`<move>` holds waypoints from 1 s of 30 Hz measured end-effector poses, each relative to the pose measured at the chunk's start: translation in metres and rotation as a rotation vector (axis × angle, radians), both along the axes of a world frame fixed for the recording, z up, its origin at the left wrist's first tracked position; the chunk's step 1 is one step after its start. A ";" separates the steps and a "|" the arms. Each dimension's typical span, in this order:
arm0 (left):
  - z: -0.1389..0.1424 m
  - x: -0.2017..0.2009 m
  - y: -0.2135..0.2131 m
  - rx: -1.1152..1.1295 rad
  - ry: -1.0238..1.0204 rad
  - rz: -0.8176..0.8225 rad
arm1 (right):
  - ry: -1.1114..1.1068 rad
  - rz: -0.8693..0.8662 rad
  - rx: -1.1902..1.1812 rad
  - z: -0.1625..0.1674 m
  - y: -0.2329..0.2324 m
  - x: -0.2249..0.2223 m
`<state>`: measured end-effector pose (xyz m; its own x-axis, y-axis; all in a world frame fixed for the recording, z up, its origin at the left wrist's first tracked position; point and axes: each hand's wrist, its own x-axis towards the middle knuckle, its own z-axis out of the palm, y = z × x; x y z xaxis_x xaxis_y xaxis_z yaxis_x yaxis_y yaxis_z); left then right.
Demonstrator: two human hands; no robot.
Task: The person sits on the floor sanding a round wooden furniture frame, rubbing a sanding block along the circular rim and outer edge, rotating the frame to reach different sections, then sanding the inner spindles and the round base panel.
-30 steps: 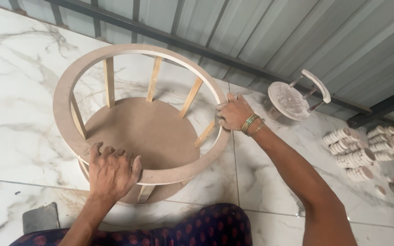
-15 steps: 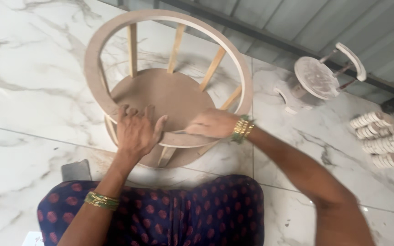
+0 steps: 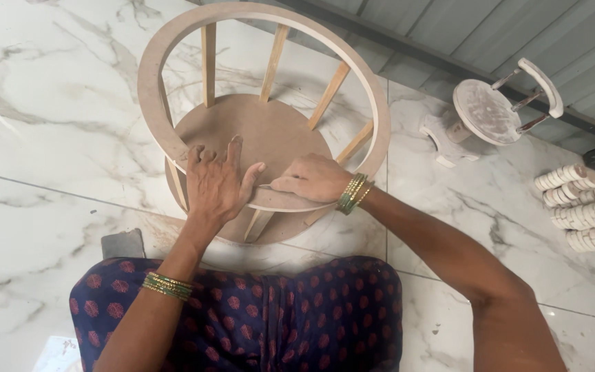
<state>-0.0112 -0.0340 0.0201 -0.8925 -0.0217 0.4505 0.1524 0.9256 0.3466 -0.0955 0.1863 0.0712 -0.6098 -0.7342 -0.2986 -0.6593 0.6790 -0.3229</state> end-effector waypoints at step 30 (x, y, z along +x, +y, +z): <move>-0.007 0.001 -0.003 -0.008 -0.042 -0.012 | 0.340 0.128 0.049 0.001 0.050 -0.011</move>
